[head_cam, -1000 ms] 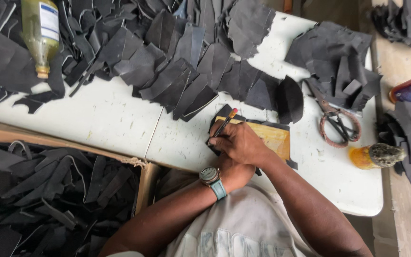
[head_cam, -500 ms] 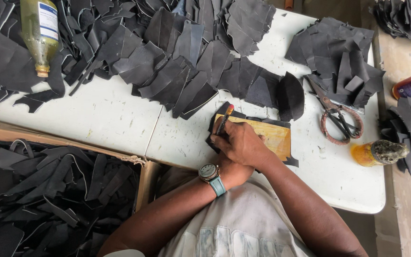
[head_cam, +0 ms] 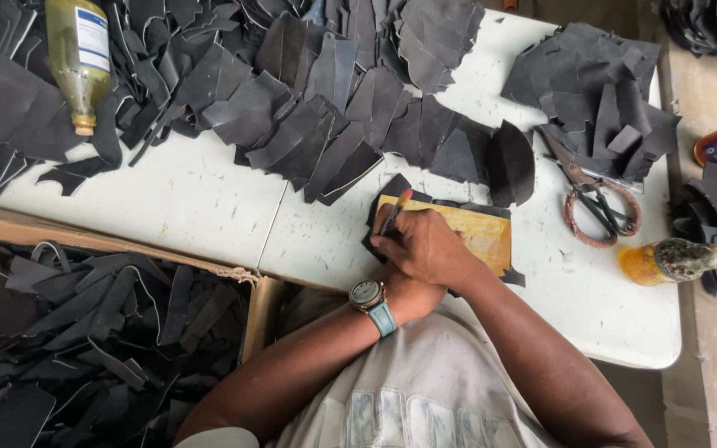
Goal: The person aligns two pieces of black rubber on a wooden template and uses a pencil to trace the outline. They then use shears to cut the rubber along the traced line, creating a shaped piece. The process is repeated with another piece of rubber.
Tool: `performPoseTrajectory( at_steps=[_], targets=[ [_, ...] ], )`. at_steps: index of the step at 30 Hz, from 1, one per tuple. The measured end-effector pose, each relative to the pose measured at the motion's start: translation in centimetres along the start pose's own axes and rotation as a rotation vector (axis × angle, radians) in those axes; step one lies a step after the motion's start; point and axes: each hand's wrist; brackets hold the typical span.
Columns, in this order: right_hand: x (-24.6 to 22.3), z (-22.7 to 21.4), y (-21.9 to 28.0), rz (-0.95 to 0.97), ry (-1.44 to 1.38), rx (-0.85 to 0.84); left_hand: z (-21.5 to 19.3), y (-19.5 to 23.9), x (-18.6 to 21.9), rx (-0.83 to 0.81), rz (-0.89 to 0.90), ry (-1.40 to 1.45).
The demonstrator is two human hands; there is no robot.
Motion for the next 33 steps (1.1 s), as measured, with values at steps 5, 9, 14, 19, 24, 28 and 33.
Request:
performPoseTrajectory(
  at_steps=[5,9,14,19,24,28,33],
  targets=[
    [1.5,1.2,-0.1,-0.018,0.186,-0.001,-1.3,0.5,1.0,0.058,0.066,0.063],
    [2.0,1.5,-0.1,-0.030,0.183,0.012,-0.8,0.2,1.0,0.082,0.035,0.008],
    [0.9,-0.2,-0.2,-0.133,-0.108,0.035,-0.4,0.8,-0.5,0.101,0.241,-0.419],
    [0.0,0.1,-0.2,-0.076,0.096,0.002,-0.3,0.5,-0.6,0.088,0.200,-0.184],
    [0.7,-0.1,-0.6,-0.092,0.033,0.000,1.0,0.5,-1.2,0.004,-0.044,0.028],
    [0.3,-0.8,-0.2,0.060,-0.077,-0.010,1.6,0.7,-2.4,-0.051,0.063,-0.298],
    [0.0,-0.4,-0.6,0.004,0.101,-0.048,0.9,0.7,-1.6,0.056,0.106,-0.015]
  ],
)
Point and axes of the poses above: each hand's wrist, its own y-axis away from the middle knuckle, its own z-axis out of the palm, x = y × z, and after that the axes turned 10 degrees about y, right-handed
